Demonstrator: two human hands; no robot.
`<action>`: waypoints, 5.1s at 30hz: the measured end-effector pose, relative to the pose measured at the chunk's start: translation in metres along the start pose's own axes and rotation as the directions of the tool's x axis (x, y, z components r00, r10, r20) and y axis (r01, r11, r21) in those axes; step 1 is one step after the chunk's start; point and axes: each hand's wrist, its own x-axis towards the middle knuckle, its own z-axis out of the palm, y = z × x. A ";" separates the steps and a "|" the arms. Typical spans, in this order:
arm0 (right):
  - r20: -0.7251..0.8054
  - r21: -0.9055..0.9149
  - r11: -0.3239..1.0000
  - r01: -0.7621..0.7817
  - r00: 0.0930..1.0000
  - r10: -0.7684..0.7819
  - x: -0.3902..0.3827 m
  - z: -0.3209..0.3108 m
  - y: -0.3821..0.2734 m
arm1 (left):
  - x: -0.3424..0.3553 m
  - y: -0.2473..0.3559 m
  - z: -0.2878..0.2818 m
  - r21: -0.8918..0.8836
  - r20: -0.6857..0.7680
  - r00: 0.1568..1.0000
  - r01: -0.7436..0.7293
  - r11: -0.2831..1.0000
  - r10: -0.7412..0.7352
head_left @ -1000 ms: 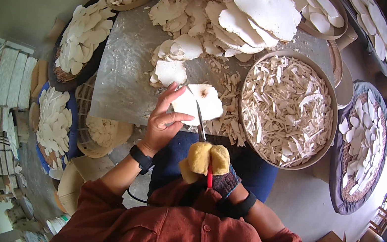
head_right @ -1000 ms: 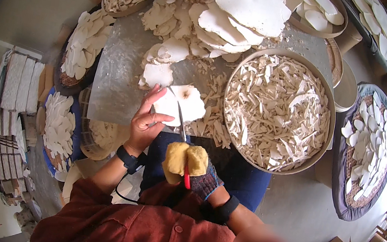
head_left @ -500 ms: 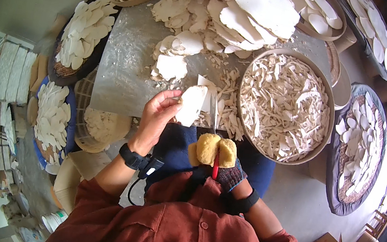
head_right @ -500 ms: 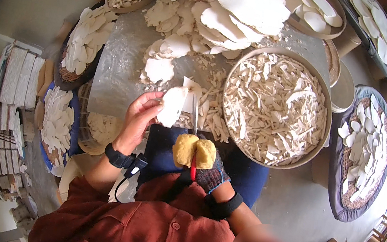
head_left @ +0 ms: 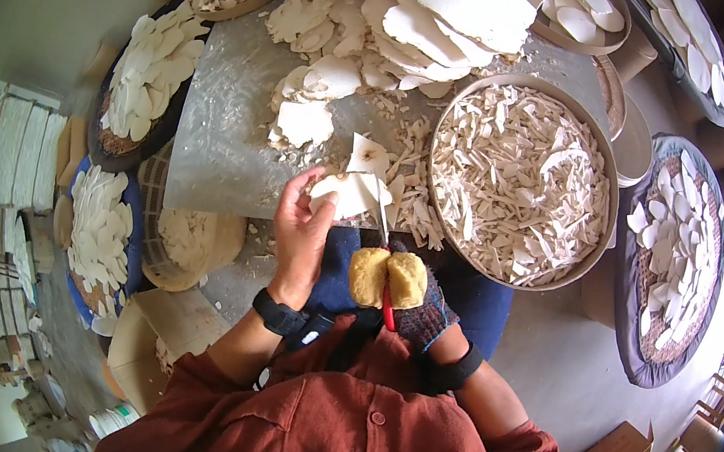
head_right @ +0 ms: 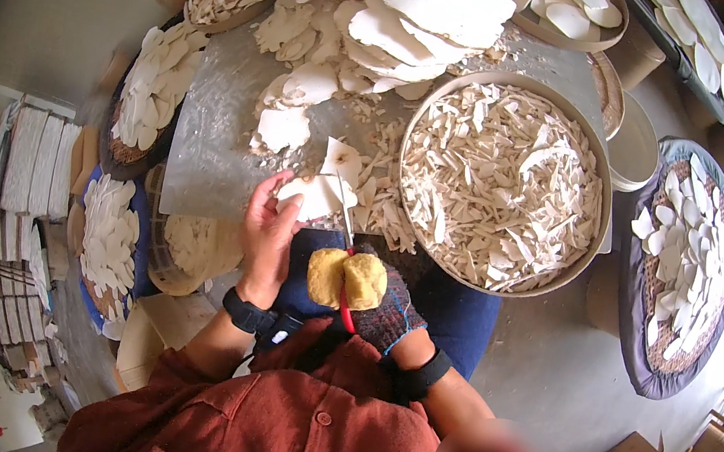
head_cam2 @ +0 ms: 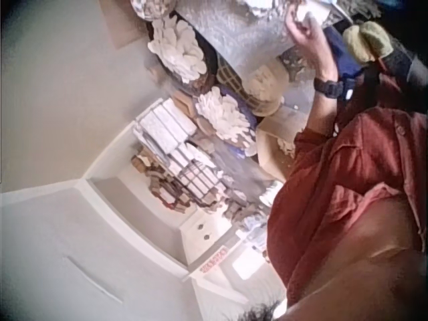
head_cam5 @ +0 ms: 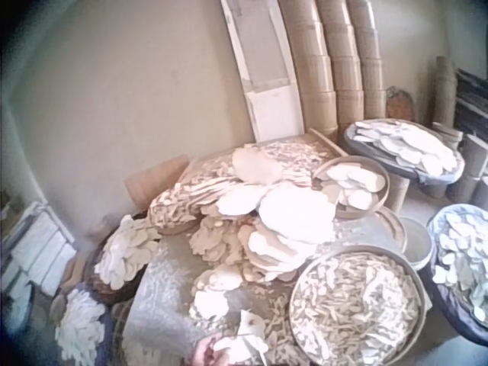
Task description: The person picks up pieces of white material from a pile, trims their edges using shears, and drops the trimmings into a bowl.
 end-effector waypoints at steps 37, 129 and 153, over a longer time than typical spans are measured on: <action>-0.132 -0.676 0.728 -0.118 0.991 0.038 0.002 0.002 0.016 | 0.019 -0.001 -0.025 0.141 0.280 0.934 0.189 0.972 -0.222; -0.031 -0.903 0.428 -0.036 0.999 0.018 -0.008 -0.002 -0.001 | 0.025 0.001 -0.002 0.261 0.335 0.884 0.246 0.933 -0.327; 0.007 -0.326 0.945 0.009 1.000 -0.006 -0.011 -0.010 -0.009 | 0.011 0.003 0.014 0.140 0.254 0.964 0.042 0.989 -0.076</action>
